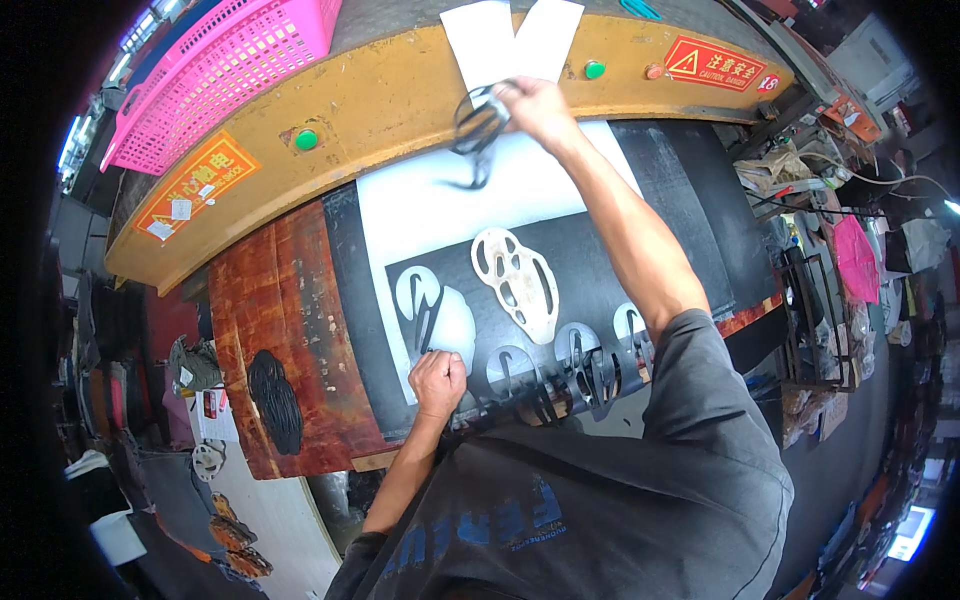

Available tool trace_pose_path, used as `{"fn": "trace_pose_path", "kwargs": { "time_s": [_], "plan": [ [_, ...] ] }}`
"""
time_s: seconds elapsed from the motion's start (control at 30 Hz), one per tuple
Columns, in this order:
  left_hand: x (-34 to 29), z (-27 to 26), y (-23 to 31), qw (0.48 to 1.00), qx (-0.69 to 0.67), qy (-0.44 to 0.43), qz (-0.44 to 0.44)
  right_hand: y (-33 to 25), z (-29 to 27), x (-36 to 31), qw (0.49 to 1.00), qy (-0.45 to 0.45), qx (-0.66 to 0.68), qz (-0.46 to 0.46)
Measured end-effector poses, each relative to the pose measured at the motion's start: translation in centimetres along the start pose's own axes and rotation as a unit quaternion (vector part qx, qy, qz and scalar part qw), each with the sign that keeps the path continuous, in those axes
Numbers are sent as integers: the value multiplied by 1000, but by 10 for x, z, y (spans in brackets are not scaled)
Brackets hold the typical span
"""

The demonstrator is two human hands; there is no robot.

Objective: The person removes cut-out shapes from a black rubber sheet on a press table, discards the excess material, and repeats the process with a new sheet. They handle the rubber sheet and cut-out parts by hand, placing the finished pieces aside and the scrap into a bag.

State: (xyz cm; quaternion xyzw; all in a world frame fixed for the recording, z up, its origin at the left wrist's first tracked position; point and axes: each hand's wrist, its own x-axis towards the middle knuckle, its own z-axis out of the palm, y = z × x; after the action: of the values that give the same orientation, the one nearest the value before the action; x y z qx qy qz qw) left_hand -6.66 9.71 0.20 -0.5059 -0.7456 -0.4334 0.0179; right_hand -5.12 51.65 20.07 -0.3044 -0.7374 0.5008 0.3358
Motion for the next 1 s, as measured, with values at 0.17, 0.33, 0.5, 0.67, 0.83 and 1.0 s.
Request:
{"fn": "trace_pose_path", "kwargs": {
  "time_s": [0.17, 0.33, 0.5, 0.67, 0.83, 1.0],
  "plan": [
    [1, -11, 3, 985, -117, -28, -121, -43, 31, -56, 986, -167, 13, 24],
    [-14, -31, 15, 932, -254, -40, -255, -45, 80, -88, 977, -208, 52, 8],
    [-33, -55, 36, 948, -228, 4, -220, -78, 157, -105, 956, -275, 95, 34],
    [-51, -79, 45, 928, -237, 28, -286, -133, 254, -127, 941, -320, 109, -29],
    [-77, -91, 51, 913, -239, 54, -326, -184, 347, -157, 900, -324, 83, -278],
    [-100, -94, 49, 906, -258, 103, -318, -188, 405, -243, 803, -361, -129, -457]
  ]
}}
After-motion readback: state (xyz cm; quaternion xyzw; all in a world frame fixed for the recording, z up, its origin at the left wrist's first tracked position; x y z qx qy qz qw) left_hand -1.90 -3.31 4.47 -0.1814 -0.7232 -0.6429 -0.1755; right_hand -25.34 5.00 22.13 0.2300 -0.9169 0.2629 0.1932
